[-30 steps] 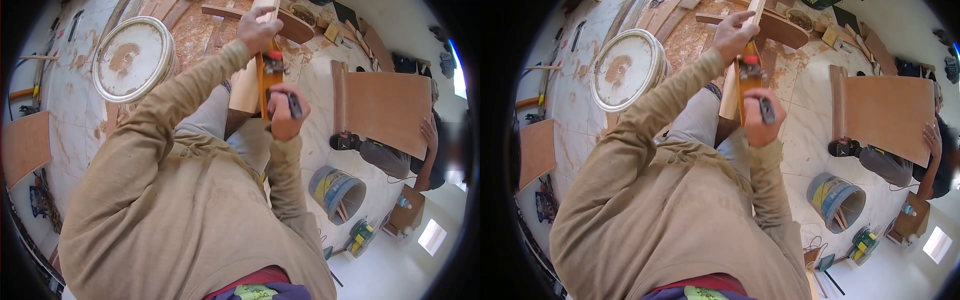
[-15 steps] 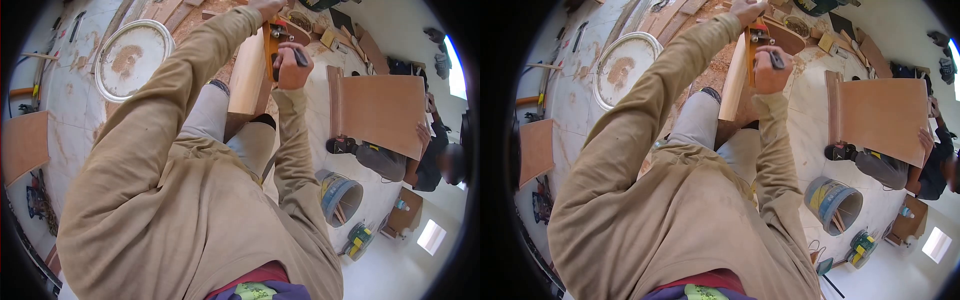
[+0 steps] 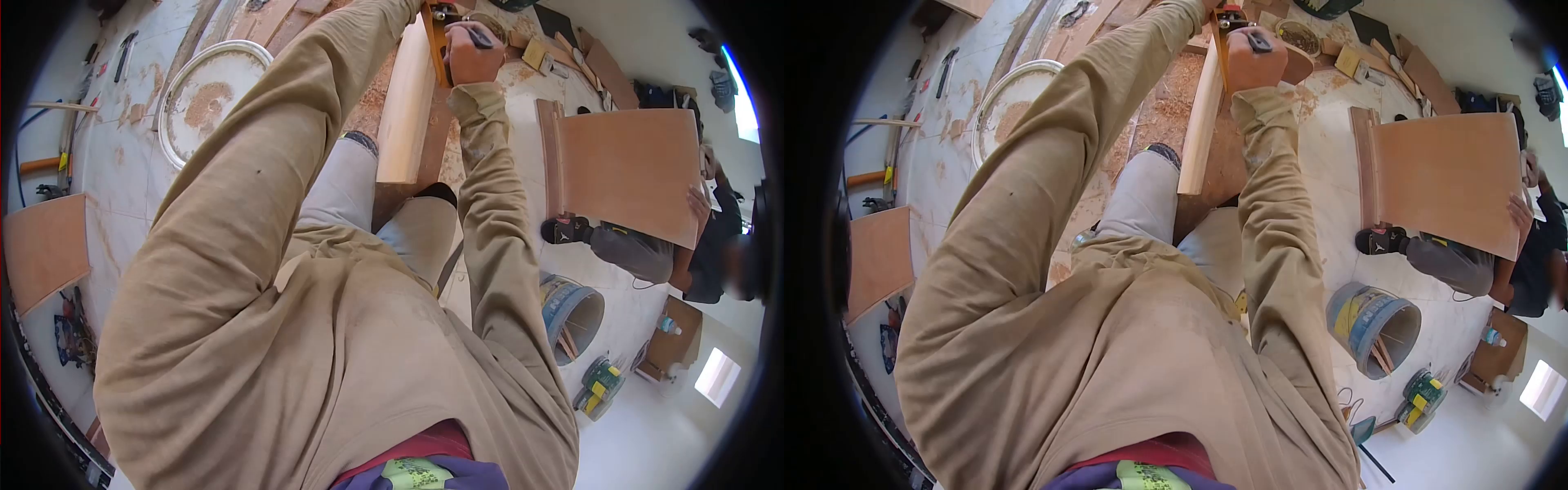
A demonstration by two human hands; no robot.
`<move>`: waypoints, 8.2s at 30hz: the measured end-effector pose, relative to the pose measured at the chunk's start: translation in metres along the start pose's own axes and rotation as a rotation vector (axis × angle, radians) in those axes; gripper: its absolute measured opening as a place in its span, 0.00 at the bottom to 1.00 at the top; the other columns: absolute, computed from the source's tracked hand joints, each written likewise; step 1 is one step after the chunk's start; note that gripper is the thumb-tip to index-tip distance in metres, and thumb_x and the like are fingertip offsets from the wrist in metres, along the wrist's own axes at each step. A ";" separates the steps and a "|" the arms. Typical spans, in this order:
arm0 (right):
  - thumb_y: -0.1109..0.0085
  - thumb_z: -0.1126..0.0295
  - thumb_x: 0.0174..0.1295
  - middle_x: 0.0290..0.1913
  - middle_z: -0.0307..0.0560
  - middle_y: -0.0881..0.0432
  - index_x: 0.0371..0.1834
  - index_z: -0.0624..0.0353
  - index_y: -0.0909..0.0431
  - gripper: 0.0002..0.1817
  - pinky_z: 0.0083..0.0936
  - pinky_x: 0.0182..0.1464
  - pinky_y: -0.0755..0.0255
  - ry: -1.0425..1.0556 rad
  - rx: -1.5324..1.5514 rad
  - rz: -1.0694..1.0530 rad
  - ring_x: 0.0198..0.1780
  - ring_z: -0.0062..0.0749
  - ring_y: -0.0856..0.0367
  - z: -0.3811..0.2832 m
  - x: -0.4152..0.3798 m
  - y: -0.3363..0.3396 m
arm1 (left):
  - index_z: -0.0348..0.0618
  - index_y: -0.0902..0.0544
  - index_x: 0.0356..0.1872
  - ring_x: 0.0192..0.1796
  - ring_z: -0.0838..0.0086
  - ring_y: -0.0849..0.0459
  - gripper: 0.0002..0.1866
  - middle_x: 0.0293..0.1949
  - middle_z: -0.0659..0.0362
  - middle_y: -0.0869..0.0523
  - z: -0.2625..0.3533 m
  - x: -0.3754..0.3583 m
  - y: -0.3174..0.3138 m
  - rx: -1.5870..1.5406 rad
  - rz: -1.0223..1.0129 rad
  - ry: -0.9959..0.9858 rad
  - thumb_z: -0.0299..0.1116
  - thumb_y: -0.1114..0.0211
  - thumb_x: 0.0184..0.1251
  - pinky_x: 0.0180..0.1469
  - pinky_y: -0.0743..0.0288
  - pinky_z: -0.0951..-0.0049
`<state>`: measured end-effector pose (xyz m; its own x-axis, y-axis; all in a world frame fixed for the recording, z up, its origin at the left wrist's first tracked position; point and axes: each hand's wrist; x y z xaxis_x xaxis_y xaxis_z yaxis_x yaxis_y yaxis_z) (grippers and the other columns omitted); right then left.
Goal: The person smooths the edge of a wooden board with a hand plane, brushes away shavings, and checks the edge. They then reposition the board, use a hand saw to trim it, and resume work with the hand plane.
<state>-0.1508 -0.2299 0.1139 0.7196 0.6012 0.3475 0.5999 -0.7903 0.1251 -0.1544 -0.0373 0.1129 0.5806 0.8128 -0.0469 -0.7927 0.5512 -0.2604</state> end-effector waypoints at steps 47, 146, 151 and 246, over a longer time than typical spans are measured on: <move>0.40 0.76 0.58 0.23 0.39 0.18 0.30 0.63 0.14 0.05 0.24 0.31 0.29 -0.195 0.163 -0.006 0.27 0.23 0.20 0.063 0.184 -0.015 | 0.31 0.42 0.79 0.59 0.64 0.18 0.51 0.65 0.43 0.23 -0.058 0.224 -0.048 -0.110 -0.037 -0.125 0.40 0.23 0.60 0.59 0.20 0.68; 0.35 0.77 0.57 0.31 0.55 0.16 0.39 0.58 0.21 0.08 0.37 0.37 0.20 -0.039 0.192 -0.121 0.33 0.50 0.13 -0.020 -0.057 0.035 | 0.37 0.35 0.78 0.63 0.68 0.22 0.40 0.68 0.47 0.25 -0.010 -0.072 -0.010 0.380 -0.006 -0.002 0.42 0.31 0.69 0.64 0.28 0.69; 0.38 0.78 0.58 0.28 0.52 0.18 0.39 0.56 0.18 0.07 0.31 0.35 0.21 -0.078 0.119 -0.097 0.29 0.41 0.14 -0.023 -0.057 0.040 | 0.34 0.45 0.82 0.71 0.60 0.27 0.47 0.76 0.38 0.34 -0.012 -0.071 -0.017 0.137 -0.003 0.058 0.39 0.29 0.67 0.71 0.31 0.64; 0.40 0.77 0.60 0.26 0.40 0.19 0.31 0.59 0.18 0.02 0.20 0.36 0.28 -0.157 -0.004 -0.082 0.28 0.22 0.21 0.020 0.064 -0.001 | 0.31 0.30 0.73 0.65 0.66 0.21 0.37 0.66 0.46 0.22 -0.033 0.070 -0.014 0.175 0.031 -0.196 0.40 0.28 0.68 0.68 0.26 0.66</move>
<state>-0.0982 -0.1888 0.1174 0.7145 0.6742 0.1870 0.6574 -0.7384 0.1504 -0.0965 0.0055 0.0817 0.5221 0.8414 0.1396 -0.8394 0.5359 -0.0905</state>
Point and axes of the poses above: each hand's wrist, its own x-axis towards the middle knuckle, its own y-axis out of the back of the hand, z = x × y
